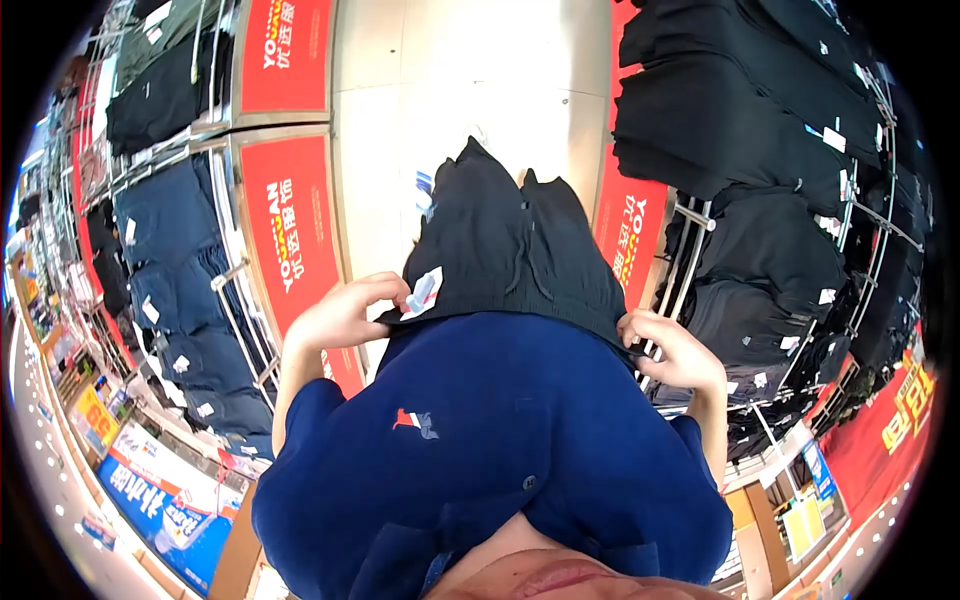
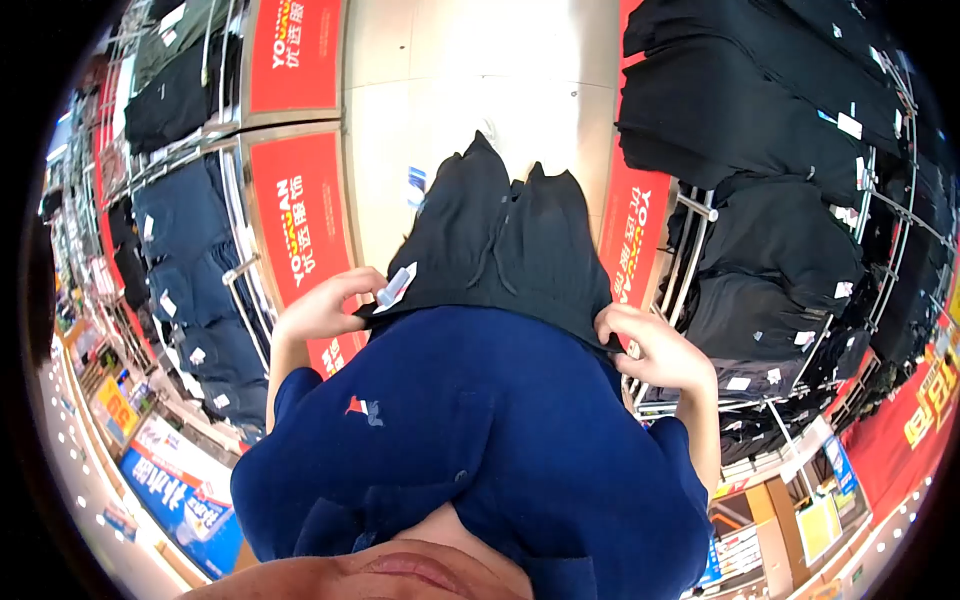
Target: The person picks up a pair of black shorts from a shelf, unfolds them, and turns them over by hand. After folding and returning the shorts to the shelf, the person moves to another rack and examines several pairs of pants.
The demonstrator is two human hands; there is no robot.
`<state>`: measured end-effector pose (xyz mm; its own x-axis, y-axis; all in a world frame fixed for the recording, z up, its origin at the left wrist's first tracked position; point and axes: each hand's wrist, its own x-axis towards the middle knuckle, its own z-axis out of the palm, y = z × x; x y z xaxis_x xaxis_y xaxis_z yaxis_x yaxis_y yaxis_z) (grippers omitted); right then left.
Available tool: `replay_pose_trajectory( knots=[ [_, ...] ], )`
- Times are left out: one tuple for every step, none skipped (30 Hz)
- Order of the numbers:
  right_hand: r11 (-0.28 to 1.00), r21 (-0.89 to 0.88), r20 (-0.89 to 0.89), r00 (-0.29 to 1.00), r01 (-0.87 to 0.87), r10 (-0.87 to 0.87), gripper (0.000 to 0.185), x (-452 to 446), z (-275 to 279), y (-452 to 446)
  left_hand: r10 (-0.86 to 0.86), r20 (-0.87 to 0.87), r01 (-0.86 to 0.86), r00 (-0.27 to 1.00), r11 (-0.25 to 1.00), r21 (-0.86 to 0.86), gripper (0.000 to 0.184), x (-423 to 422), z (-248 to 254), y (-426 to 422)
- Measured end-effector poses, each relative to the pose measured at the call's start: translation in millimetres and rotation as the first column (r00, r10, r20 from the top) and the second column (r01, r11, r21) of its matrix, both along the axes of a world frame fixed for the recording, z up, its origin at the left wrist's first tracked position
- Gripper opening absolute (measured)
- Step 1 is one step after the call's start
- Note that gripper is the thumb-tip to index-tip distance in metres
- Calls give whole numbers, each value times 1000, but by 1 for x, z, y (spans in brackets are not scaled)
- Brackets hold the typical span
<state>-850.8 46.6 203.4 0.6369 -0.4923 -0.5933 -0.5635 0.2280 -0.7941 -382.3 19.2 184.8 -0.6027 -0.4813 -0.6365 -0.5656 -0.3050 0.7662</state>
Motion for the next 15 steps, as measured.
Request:
replay_pose_trajectory(
  knots=[
    [999,26,72,997,33,-35,28,4,2,-10,15,-45,-15,999,1000,-13,34,8,-2,-12],
    [997,52,144,987,60,-67,28,8,2,-21,33,-90,-36,995,999,-26,34,17,-5,-25],
    [997,63,199,979,35,-47,36,9,0,-32,33,-99,-36,994,999,-23,34,24,-7,-37],
    [997,63,193,980,37,-48,36,12,2,-44,30,-166,-28,986,999,17,36,30,-9,-49],
    [994,100,232,971,42,-65,41,17,3,-57,28,-230,-16,973,998,53,39,37,-10,-63],
    [989,137,270,959,48,-84,46,22,3,-69,31,-253,1,967,992,124,47,41,-9,-76],
    [986,157,238,967,57,-94,52,27,3,-78,33,-253,-1,967,992,128,47,45,-9,-88],
    [985,161,233,967,64,-101,52,32,0,-86,36,-254,-1,967,991,135,48,49,-10,-99],
    [981,181,210,971,74,-112,53,36,-2,-93,34,-260,2,965,990,141,48,54,-13,-108],
    [976,201,187,975,82,-120,54,40,-2,-101,69,-264,-30,962,988,149,47,58,-16,-115],
    [977,186,174,975,103,-136,49,45,0,-111,101,-267,-61,958,986,154,46,62,-20,-123],
    [978,182,171,976,106,-138,49,48,2,-122,97,-270,-58,958,987,151,46,67,-26,-131],
    [981,159,156,978,114,-139,44,50,4,-131,129,-290,-83,948,983,164,46,71,-31,-138],
    [983,138,139,980,122,-141,40,51,6,-139,161,-310,-108,937,978,180,46,74,-34,-145],
    [986,93,127,981,135,-146,30,54,9,-149,155,-343,-123,927,986,111,36,71,-29,-156]
  ],
)
